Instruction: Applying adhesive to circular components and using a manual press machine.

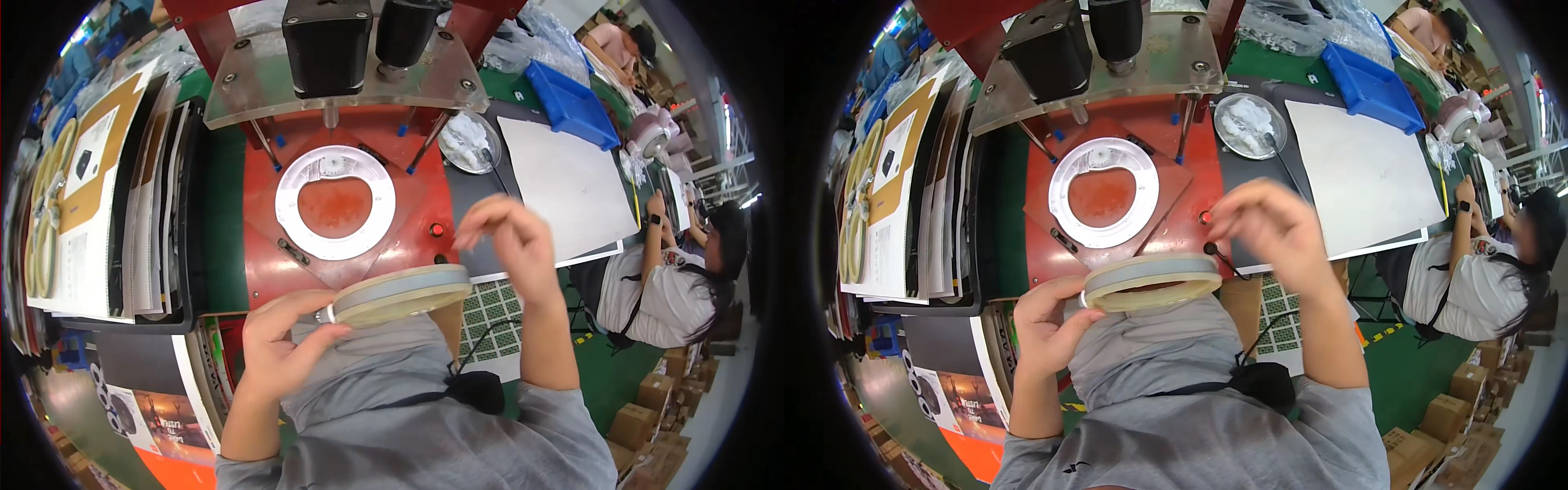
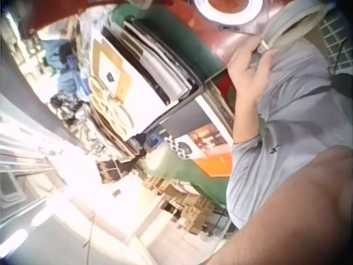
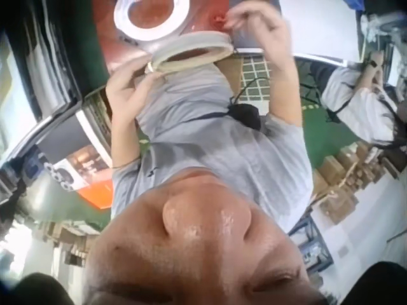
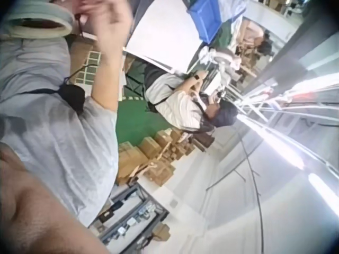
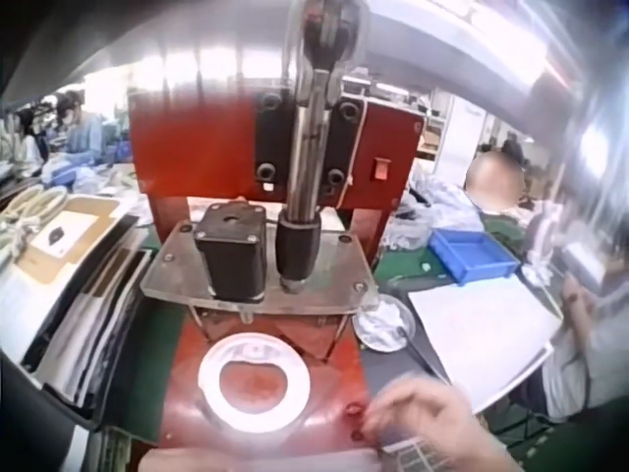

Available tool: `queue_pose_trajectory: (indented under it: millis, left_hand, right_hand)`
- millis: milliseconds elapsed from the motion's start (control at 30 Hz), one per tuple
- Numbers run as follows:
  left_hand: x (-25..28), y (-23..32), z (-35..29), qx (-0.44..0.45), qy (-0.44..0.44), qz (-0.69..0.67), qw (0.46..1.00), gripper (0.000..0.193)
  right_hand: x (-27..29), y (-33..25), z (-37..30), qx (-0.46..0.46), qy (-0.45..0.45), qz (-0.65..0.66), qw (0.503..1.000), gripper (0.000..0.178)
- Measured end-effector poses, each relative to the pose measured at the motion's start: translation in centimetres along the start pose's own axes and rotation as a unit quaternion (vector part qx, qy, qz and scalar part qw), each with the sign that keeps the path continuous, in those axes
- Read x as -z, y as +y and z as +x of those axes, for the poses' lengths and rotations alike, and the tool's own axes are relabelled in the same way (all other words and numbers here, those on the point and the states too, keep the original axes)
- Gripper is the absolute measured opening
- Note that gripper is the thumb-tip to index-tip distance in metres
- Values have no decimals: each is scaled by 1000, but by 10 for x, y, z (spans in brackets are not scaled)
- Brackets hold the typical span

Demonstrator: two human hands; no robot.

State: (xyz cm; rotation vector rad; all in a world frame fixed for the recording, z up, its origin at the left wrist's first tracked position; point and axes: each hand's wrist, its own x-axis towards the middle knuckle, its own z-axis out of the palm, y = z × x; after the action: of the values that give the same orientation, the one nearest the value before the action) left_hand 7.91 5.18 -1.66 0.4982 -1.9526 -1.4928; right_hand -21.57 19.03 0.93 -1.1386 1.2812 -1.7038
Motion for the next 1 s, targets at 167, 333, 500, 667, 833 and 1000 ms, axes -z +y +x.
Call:
queue_pose_trajectory:
  millis: [167,333,500,667,833,1000]
  left_hand:
    - [7,-11,-12,100,44,-90,990,34]
    - [8,-16,-13,117,41,-104,987,35]
    - [8,-15,-10,109,32,-114,987,36]
    - [9,-25,-18,105,47,-106,988,37]
    - [10,-25,-20,109,60,-112,986,37]
    - [21,-14,-22,108,59,-64,990,37]
  right_hand:
    - [92,30,-9,-40,208,-602,770,25]
    - [102,45,-15,-124,182,-602,767,21]
    - [93,34,9,-73,281,-491,821,14]
    - [110,36,41,-38,269,-516,812,16]
    - [121,41,45,-32,254,-567,783,18]
    - [103,15,26,-64,313,-481,817,20]
